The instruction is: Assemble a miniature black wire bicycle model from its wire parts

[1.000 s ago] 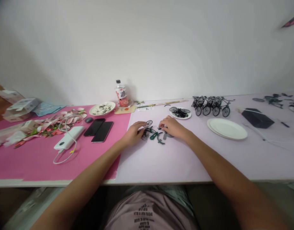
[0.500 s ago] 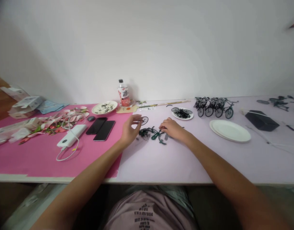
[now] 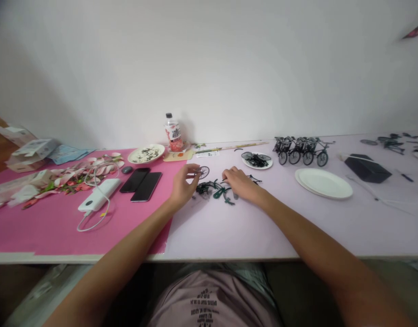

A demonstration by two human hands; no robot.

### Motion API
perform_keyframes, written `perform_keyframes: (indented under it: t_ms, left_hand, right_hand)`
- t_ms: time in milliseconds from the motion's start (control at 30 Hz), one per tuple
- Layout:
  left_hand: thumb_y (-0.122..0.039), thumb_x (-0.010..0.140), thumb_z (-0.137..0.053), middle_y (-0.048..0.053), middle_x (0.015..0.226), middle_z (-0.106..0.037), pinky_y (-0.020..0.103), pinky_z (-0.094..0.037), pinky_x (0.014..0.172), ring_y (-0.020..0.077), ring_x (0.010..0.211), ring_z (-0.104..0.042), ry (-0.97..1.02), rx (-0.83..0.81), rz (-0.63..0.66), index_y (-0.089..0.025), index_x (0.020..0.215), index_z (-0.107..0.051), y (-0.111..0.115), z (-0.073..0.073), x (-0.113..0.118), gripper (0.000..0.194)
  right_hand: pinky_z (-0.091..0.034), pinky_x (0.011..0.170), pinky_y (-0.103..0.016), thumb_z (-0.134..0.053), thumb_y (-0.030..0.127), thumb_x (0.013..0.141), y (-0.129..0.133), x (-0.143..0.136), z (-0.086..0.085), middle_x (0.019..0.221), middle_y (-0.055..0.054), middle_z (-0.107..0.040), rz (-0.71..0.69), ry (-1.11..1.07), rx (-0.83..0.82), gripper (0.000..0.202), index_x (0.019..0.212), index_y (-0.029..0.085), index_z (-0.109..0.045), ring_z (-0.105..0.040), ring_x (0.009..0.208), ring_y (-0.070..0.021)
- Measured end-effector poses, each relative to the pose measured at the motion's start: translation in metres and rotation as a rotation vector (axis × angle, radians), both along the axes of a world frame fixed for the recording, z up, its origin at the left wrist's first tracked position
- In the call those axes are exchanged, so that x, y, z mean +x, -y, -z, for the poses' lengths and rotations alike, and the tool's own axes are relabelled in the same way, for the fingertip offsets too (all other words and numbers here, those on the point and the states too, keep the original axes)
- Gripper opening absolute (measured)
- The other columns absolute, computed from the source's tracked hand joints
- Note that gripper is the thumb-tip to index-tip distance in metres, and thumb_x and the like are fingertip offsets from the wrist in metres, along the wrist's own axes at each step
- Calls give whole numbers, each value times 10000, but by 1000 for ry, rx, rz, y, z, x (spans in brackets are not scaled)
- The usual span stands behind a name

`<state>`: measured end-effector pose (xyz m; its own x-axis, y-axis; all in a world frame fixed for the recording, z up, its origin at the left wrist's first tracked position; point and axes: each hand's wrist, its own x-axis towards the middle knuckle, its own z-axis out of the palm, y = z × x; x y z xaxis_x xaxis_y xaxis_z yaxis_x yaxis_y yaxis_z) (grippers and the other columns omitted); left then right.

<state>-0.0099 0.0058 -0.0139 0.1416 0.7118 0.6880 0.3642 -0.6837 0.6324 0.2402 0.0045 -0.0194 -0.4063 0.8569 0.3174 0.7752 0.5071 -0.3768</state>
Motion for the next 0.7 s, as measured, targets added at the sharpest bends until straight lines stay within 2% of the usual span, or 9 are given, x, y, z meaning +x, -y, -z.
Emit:
perform_keyframes:
  t_ms: [233,367,533,700]
  left_hand:
    - [-177,928,-638,88,1120,-737,347,-655,826,194,970,-733,-18,-33,16,-199,1123,-635,-1,3,0,196]
    - [-169,932,-622,85,1128,-718,327,-656,794,186,960,-723,-31,-55,27,-206,1150,-632,-1,4,-1,221]
    - [-122,935,-562,91,1134,-649,288,-651,766,170,969,-695,-102,-37,89,-208,1186,-663,4,2,-1,283]
    - [-179,977,-557,88,1082,-616,287,-655,762,170,946,-681,-151,-52,122,-207,1176,-704,9,1,1,249]
  right_hand:
    - [-519,981,-447,-567,224,987,-4,-4,-3,1041,-98,-685,-95,-118,54,185,1019,246,-748,-651,1051,-268]
    - [-522,980,-475,-558,272,1001,-4,-6,-3,1025,-104,-741,-153,-192,129,241,1072,252,-787,-649,1065,-287]
    - [-520,959,-455,-471,268,1033,0,-7,-5,999,-93,-747,-99,-289,134,285,1061,242,-753,-658,1034,-270]
    - [-515,954,-423,-439,318,1061,6,-11,-7,1049,-84,-732,-54,-349,121,248,1106,236,-668,-663,1043,-253]
